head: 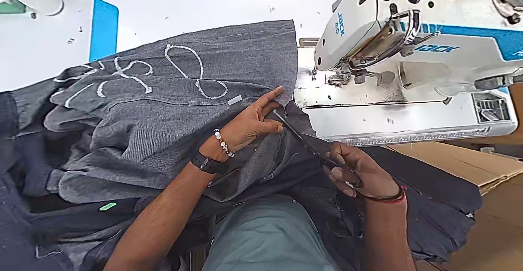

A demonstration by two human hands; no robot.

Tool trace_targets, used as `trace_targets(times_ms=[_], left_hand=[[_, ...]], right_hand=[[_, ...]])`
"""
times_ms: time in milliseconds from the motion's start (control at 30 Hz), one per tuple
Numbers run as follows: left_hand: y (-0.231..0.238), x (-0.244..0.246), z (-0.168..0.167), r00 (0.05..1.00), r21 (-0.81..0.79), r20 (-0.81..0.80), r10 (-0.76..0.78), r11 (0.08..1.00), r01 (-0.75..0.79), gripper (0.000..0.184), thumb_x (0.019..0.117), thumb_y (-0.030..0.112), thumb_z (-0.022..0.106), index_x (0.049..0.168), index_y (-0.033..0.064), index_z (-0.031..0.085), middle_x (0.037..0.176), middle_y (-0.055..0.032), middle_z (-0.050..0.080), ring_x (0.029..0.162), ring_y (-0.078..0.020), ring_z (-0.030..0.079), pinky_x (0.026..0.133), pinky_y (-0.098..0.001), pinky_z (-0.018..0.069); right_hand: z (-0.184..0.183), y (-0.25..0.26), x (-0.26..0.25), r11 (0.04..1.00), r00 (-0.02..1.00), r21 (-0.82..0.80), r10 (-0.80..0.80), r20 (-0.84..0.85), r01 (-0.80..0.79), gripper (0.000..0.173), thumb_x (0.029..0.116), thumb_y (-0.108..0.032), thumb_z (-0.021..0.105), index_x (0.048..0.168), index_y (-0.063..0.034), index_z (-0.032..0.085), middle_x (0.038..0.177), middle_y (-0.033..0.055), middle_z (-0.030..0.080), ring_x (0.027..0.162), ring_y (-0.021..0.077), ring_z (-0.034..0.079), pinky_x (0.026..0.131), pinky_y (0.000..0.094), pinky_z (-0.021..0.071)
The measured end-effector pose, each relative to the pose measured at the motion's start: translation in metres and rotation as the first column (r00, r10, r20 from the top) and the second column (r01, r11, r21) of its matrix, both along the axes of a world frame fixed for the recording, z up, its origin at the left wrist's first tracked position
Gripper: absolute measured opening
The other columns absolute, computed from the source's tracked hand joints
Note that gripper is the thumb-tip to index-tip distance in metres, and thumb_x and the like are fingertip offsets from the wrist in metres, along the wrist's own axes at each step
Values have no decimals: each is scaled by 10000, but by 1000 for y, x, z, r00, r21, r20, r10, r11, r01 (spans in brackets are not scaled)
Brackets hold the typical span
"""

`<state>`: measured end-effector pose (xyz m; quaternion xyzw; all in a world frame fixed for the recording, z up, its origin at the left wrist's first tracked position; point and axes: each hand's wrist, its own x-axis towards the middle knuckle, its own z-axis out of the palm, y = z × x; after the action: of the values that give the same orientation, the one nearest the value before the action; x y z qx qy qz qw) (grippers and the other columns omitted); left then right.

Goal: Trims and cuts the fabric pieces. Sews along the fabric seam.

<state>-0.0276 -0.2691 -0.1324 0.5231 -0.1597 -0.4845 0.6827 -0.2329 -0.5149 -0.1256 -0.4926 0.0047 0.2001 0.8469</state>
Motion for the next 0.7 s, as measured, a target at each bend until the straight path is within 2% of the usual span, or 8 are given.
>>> trace_targets(times_ms=[100, 167, 233, 300, 367, 500, 567, 700], left_hand=[[1, -2, 1, 1000, 4, 3, -10, 1000, 10, 1130, 794, -214, 684, 1659, 287, 158, 1491, -144, 501, 1026, -262, 699, 863, -374, 619], [2, 2, -5, 1000, -28, -2, -28, 999, 28, 1140, 806, -190, 688, 1659, 308, 119, 1481, -143, 504, 1009, -250, 701, 839, -360, 622], [3, 9, -15, 997, -113, -55, -59, 992, 52, 1146, 820, -187, 686, 1662, 304, 82, 1476, -162, 489, 1037, -288, 702, 875, -424, 630], [2, 11, -18, 994, -138, -71, -77, 988, 67, 1152, 817, -190, 676, 1664, 302, 68, 1471, -171, 487, 1021, -291, 706, 877, -435, 630], [0, 10, -17, 995, -134, -55, -88, 988, 80, 1168, 811, -200, 669, 1665, 305, 52, 1467, -170, 488, 1006, -274, 705, 855, -405, 631], [5, 1, -6, 996, -38, 37, -78, 996, 80, 1262, 781, -202, 694, 1650, 386, -7, 1490, -140, 508, 970, -240, 716, 782, -341, 634], [10, 2, -11, 996, -64, 48, -73, 995, 76, 1285, 774, -202, 712, 1650, 383, -24, 1478, -151, 503, 949, -249, 719, 759, -341, 642], [8, 10, -20, 992, -121, 30, -123, 985, 126, 1304, 778, -200, 718, 1648, 373, -66, 1487, -176, 481, 932, -270, 726, 769, -366, 651]], right_hand=[[12, -1, -12, 998, 998, -57, 41, 42, -39, 235, 966, -250, 744, 1016, -163, 532, 809, -17, 596, 527, 36, 564, 424, 182, 492], [13, -2, -24, 998, 998, -39, -42, 36, 43, 254, 956, -275, 755, 1007, -161, 533, 776, -15, 597, 512, 40, 568, 416, 183, 490], [7, -6, -32, 993, 993, 4, -114, 13, 114, 258, 958, -317, 747, 1007, -158, 549, 738, -14, 600, 496, 48, 569, 408, 185, 479], [0, -7, -30, 990, 990, 5, -139, -8, 139, 249, 967, -332, 731, 1000, -154, 559, 727, -14, 606, 493, 50, 567, 412, 185, 473], [-2, -4, -22, 995, 996, -43, -91, -20, 90, 235, 980, -302, 719, 1004, -156, 537, 754, -17, 588, 515, 46, 555, 429, 186, 474], [9, -6, -18, 992, 999, -123, 32, 29, -29, 251, 976, -246, 730, 1011, -146, 502, 773, -5, 566, 518, 57, 548, 425, 205, 485], [12, -11, -25, 992, 1000, -127, 10, 27, -7, 278, 964, -272, 746, 1013, -153, 500, 778, -9, 568, 502, 47, 544, 407, 195, 486], [-6, -4, -27, 996, 997, -55, -65, -41, 63, 284, 961, -326, 744, 997, -150, 524, 727, -16, 572, 483, 53, 546, 403, 197, 473]])
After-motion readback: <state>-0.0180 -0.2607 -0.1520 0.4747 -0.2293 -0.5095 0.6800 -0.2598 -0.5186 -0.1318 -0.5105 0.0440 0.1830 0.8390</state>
